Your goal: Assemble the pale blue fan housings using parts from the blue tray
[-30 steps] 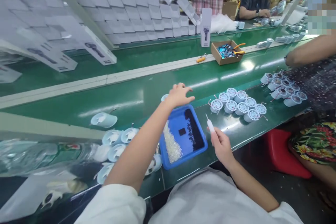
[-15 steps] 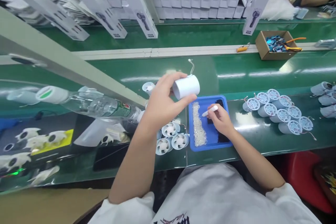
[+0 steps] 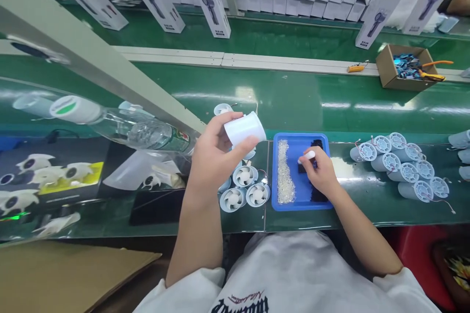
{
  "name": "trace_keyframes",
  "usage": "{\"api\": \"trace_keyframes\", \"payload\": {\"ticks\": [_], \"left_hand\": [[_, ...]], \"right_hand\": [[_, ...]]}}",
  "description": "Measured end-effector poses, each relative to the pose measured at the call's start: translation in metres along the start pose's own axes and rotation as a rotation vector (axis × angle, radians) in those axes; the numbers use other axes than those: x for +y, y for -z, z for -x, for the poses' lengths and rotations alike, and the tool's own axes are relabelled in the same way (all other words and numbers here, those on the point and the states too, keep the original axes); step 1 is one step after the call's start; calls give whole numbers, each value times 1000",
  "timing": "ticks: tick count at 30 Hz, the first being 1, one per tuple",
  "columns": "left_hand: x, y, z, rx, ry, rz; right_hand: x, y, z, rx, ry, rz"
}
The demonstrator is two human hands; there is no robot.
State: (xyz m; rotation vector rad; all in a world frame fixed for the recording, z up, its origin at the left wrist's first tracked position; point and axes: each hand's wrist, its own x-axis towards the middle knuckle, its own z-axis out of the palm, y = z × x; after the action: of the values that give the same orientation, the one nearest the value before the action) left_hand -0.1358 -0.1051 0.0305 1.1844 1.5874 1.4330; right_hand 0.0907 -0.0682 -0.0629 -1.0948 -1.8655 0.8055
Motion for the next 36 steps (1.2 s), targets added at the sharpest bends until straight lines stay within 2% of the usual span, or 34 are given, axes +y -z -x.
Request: {"api": "trace_keyframes", "payload": {"ticks": [2, 6, 9, 14, 17, 22, 27, 32, 34, 36], "left_hand": [[2, -3, 0, 23, -11, 74], [3, -2, 0, 54, -30, 249], [2, 0, 0, 32, 7, 332], [4, -3, -1, 43, 91, 393], [4, -5, -1, 6, 118, 429], [-5, -8, -2, -56, 162, 567], [-12, -13, -1, -77, 171, 605], [-13, -17, 1, -132, 198, 652], [-13, -21, 1, -125, 213, 647], [-14, -27, 0, -99, 238, 630]], "right_hand": [[0, 6, -5, -1, 46, 67], [8, 17, -9, 180, 6, 85], [18, 21, -4, 222, 2, 79], [28, 20, -1, 207, -24, 75], [28, 19, -2, 179, -30, 62], [26, 20, -2, 168, 16, 71], [26, 20, -4, 156, 2, 73], [19, 21, -5, 89, 16, 52], [14, 20, -2, 71, 32, 36], [8, 17, 3, -10, 25, 10]]}}
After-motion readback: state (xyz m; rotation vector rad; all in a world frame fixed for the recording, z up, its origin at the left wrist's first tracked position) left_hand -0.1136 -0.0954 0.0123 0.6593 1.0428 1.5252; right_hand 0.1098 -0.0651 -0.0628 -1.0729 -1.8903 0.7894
